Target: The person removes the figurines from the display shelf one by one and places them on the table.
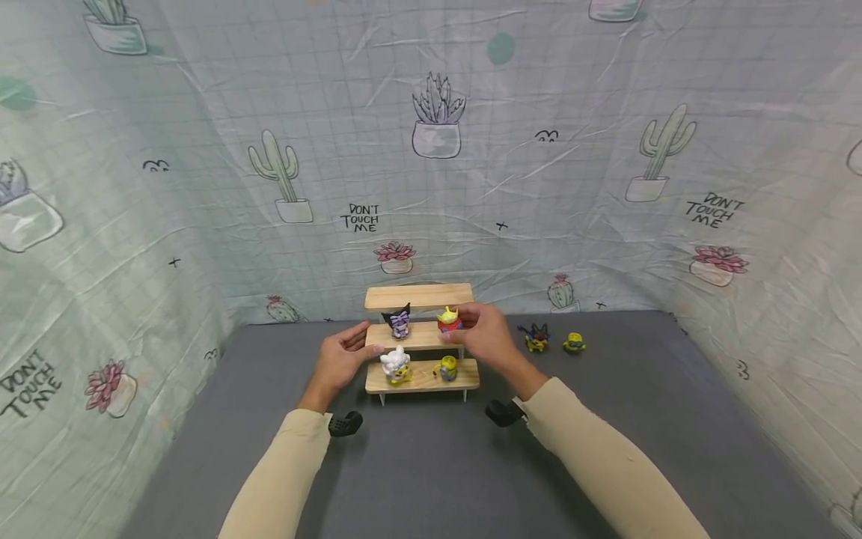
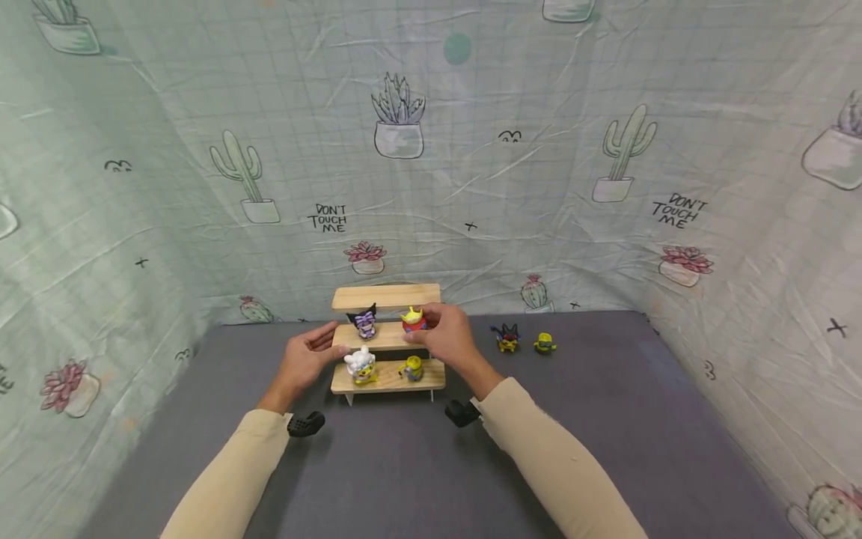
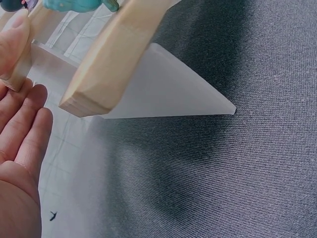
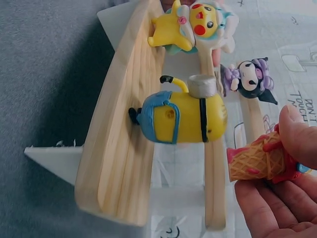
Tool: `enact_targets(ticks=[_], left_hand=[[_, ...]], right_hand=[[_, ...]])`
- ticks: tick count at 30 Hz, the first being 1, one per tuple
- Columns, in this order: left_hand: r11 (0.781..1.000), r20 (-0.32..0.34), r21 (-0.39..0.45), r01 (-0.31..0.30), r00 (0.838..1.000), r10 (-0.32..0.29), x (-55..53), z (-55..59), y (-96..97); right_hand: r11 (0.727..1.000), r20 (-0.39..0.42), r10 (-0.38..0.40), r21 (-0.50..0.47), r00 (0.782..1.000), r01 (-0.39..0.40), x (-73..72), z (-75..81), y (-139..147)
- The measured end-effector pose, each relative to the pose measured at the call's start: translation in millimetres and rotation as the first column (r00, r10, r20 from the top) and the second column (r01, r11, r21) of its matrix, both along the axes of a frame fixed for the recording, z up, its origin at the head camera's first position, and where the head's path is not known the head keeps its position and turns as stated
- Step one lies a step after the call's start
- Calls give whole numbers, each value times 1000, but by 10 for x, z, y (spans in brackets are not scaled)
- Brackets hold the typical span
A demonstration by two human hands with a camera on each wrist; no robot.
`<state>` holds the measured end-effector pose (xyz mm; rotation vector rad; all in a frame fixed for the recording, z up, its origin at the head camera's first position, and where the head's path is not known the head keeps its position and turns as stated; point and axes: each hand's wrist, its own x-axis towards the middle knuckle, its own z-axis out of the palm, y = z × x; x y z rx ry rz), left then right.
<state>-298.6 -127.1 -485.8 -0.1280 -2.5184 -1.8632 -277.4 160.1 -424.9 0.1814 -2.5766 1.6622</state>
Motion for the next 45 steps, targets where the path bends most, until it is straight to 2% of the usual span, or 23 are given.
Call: enact_targets(ticks=[14,24,30,38,45], left_hand=[[1000,7,-2,1,1000,-1,4,16,-33],[1000,-5,-16,-3,1000,3,8,44,-52],[1000,9,-28,-1,1000,2,17,52,-63],[999,-1,-28,15,1000,-15,-7,39,23],[999,-11,-34,9,1000,-10,14,40,9]], right_hand=[[999,20,-46,15,999,45,109,53,322],[996,25,-89,20,996,88,183,10,489],[996,19,-90,22,996,90,212,2,595],[989,6,-130,71,991,129,295,14,811],[989,32,-131,77,991,129,335,-43,925]])
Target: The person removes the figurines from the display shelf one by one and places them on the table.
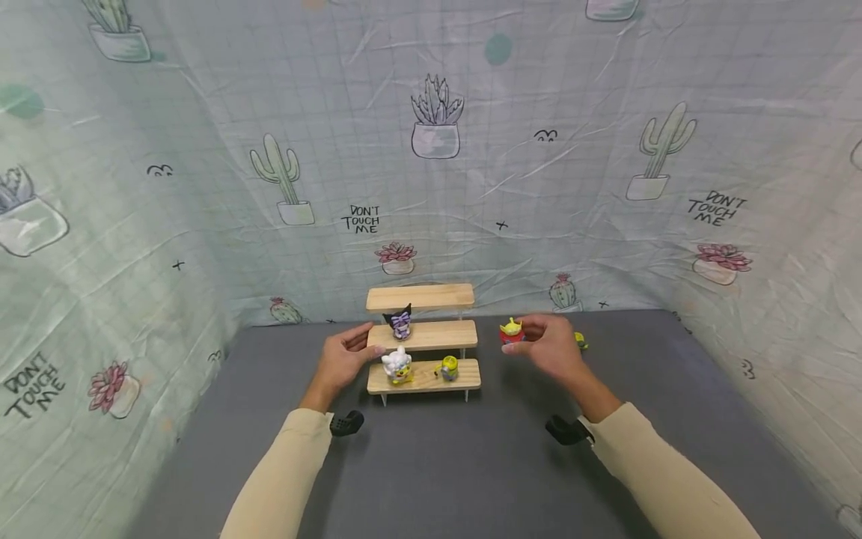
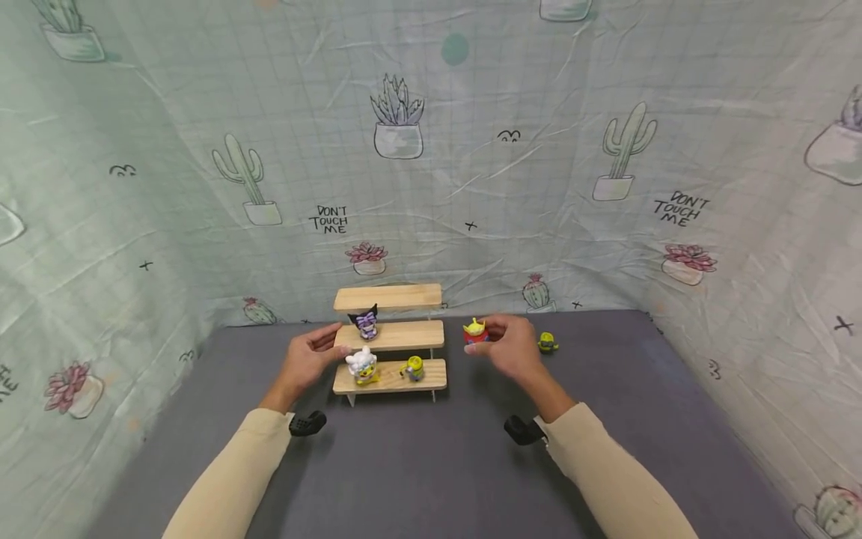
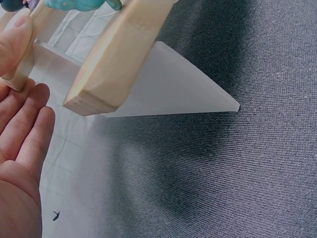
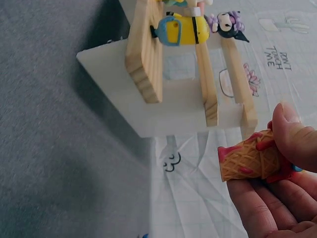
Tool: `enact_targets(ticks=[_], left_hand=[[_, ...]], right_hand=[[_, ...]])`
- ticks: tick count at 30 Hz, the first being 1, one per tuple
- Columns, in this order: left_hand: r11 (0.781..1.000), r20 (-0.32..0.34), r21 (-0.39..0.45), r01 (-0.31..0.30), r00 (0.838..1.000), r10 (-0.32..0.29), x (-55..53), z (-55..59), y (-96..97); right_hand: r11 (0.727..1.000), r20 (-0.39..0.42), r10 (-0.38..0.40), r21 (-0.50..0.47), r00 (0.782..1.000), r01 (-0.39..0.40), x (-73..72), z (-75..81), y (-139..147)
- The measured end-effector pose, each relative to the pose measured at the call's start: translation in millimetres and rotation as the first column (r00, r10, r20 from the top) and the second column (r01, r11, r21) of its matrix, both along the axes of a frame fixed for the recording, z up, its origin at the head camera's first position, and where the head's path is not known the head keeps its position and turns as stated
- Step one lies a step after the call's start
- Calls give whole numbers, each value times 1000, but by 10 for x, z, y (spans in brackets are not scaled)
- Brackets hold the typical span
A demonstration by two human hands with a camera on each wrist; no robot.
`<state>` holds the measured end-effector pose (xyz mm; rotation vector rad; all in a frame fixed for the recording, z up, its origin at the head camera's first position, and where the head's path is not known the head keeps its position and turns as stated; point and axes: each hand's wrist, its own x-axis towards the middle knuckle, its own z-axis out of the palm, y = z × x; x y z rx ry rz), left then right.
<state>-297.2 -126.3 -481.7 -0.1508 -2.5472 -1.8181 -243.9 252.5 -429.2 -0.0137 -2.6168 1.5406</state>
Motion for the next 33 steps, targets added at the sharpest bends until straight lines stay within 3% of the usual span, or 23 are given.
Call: enact_targets(ticks=[12,23,33], left_hand=[[1000,-6,-10,-12,1000,12,-1,24,-13],[1000,38,13,0,999,-1,16,4,6],[1000,36,8,10,999,-10,21,19,6]], right_hand=[[999,-15,-40,23,999,40,1,-52,165],[997,35,-80,22,996,80,69,-156,302],[993,30,-116,34,993,115,113,-233,436]])
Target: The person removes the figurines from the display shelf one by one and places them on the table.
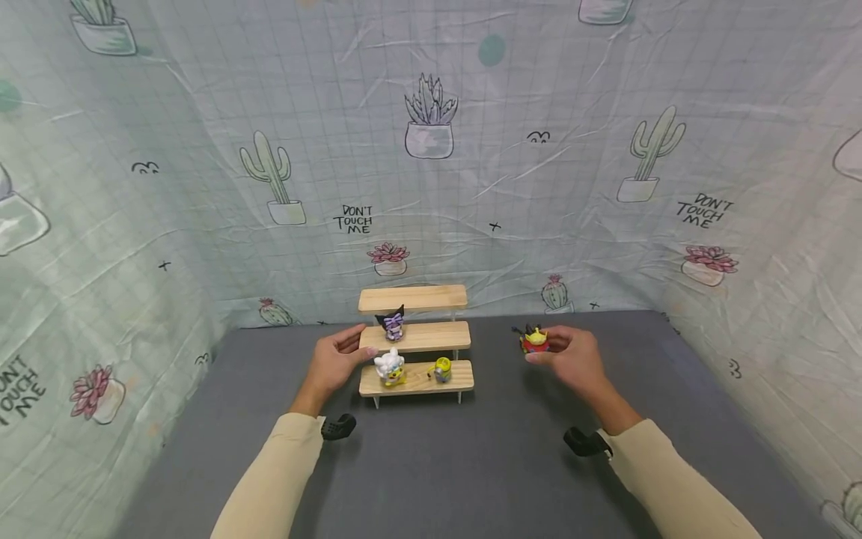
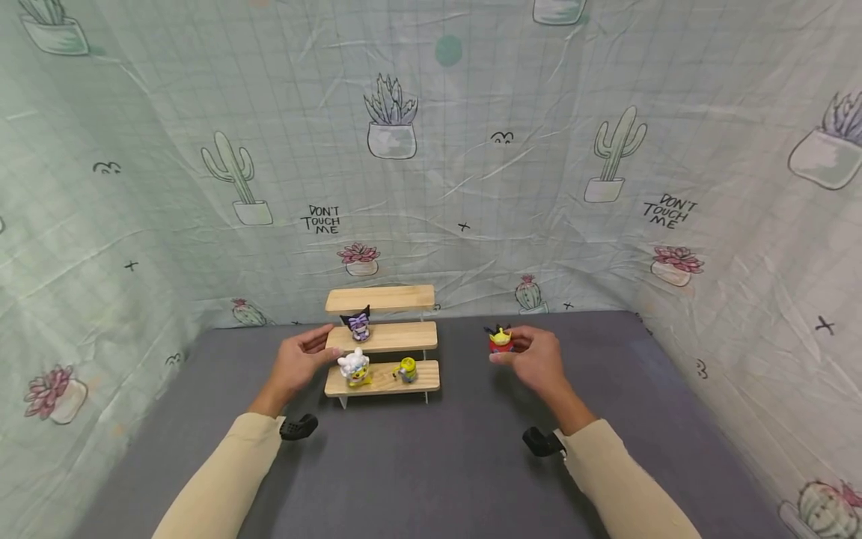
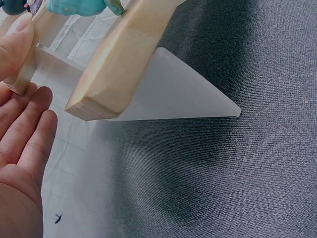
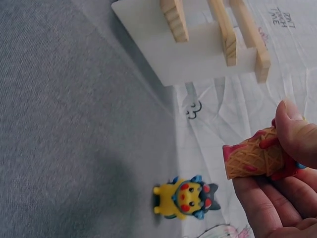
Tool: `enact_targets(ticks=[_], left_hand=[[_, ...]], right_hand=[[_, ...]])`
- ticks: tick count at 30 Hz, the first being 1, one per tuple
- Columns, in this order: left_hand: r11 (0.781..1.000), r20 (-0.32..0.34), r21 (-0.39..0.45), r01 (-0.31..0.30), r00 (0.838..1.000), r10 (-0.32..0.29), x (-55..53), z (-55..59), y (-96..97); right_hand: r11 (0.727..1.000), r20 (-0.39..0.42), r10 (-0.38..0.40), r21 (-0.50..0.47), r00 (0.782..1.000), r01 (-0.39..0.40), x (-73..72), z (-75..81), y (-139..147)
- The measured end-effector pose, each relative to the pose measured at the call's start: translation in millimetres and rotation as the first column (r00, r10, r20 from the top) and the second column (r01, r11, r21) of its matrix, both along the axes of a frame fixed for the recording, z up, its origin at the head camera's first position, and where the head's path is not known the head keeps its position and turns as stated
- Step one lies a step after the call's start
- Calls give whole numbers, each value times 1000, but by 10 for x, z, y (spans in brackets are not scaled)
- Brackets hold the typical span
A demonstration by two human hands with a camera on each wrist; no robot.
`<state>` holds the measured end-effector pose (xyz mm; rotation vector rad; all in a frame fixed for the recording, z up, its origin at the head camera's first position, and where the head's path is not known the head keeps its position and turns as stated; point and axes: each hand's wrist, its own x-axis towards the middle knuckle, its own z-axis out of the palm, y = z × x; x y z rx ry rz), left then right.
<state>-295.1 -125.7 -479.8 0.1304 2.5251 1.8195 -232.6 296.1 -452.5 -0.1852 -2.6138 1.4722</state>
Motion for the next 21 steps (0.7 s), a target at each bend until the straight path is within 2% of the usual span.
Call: enact_targets(ticks=[11,21], left_hand=[[1000,-12,-2,-8,1000,8,-6,-13,-7],[1000,-12,1,10,1000,-10,-10,-3,-3]], right_hand=[[1000,-9,-9,3,1000,9,1,-65,107],[1000,-20,-18,-4,1000,18,-22,-123,199]])
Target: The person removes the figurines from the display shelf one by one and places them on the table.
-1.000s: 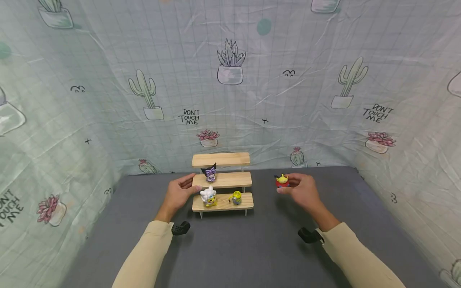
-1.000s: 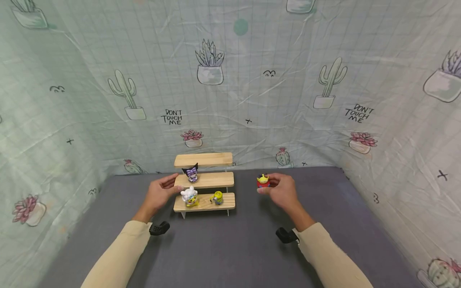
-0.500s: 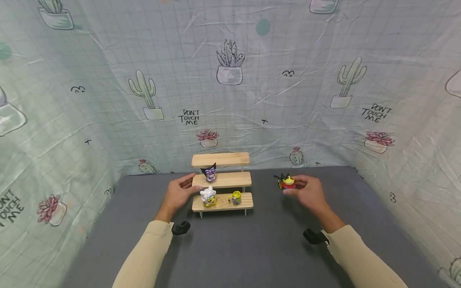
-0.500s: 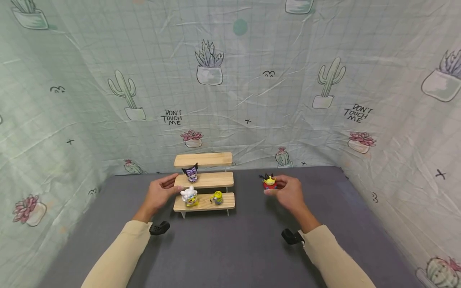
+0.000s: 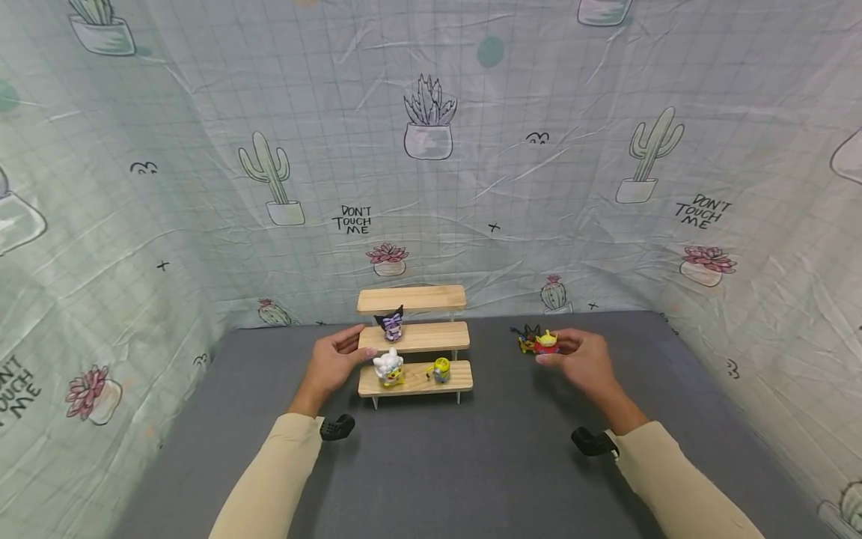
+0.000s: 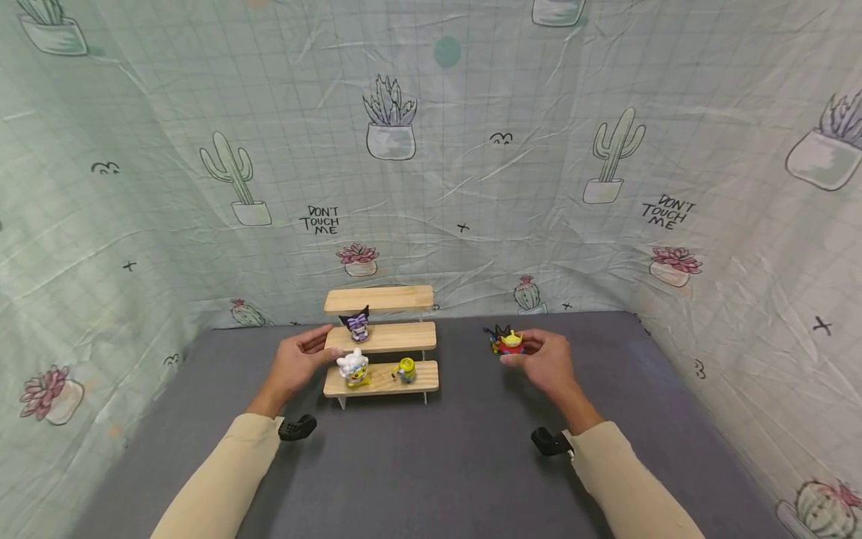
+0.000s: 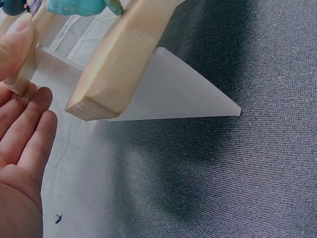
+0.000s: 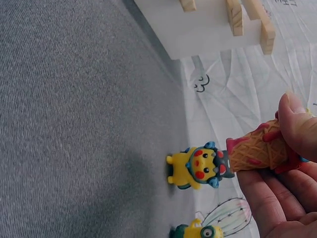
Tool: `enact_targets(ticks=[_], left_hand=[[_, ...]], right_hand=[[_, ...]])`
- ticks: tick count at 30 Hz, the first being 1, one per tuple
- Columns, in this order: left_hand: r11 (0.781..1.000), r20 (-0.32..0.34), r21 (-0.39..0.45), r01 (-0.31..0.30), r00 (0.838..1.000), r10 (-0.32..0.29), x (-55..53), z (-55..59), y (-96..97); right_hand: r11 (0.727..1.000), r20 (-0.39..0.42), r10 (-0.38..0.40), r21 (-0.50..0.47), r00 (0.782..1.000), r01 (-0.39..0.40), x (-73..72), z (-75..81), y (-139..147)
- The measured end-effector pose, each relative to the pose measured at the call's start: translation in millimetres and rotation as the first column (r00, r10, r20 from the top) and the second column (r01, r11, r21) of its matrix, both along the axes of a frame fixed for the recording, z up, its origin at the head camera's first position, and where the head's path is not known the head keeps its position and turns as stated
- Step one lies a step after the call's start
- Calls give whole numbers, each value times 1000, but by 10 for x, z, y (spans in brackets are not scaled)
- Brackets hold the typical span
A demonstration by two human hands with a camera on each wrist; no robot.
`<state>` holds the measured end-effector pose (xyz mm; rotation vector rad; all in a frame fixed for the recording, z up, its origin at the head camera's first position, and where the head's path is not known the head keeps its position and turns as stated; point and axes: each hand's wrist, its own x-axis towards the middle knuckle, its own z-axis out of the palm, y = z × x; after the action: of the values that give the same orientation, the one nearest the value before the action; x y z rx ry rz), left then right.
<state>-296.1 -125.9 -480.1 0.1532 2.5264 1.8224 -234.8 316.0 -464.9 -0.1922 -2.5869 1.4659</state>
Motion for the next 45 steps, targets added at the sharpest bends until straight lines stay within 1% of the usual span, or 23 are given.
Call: enact_targets(ticks=[5,9,14,22,27,32,45], left_hand=[[1000,-5,1,-5,1000,5,2,-12,-1],[1000,-6,-1,-11,1000,11,-18,-39,-7],[1000,-4,-1,-19,1000,19,-18,-56,-17],[1000,17,7,-17,1000,17,-11,-38,-6],[1000,20,9,-20,1000,20,-25,-49,4],[1000,10,3,-17,1000,17,-29,-56,-1],[1000,-7,1,-8,1000,8,-17,-25,-15]], right_hand=[[1000,-5,-7,4,1000,7,-6,-14,53],[1000,-12,-20,10,1000,20,-10,-25,79],[999,0,-28,18,1000,28,-5,-32,111],[998,27,-53,34,998,52,12,-65,184],[997,12,-65,48,998,65,22,-91,236],[996,-7,-71,59,997,71,29,-118,287],[994,-5,-79,71,997,79,41,-175,409]])
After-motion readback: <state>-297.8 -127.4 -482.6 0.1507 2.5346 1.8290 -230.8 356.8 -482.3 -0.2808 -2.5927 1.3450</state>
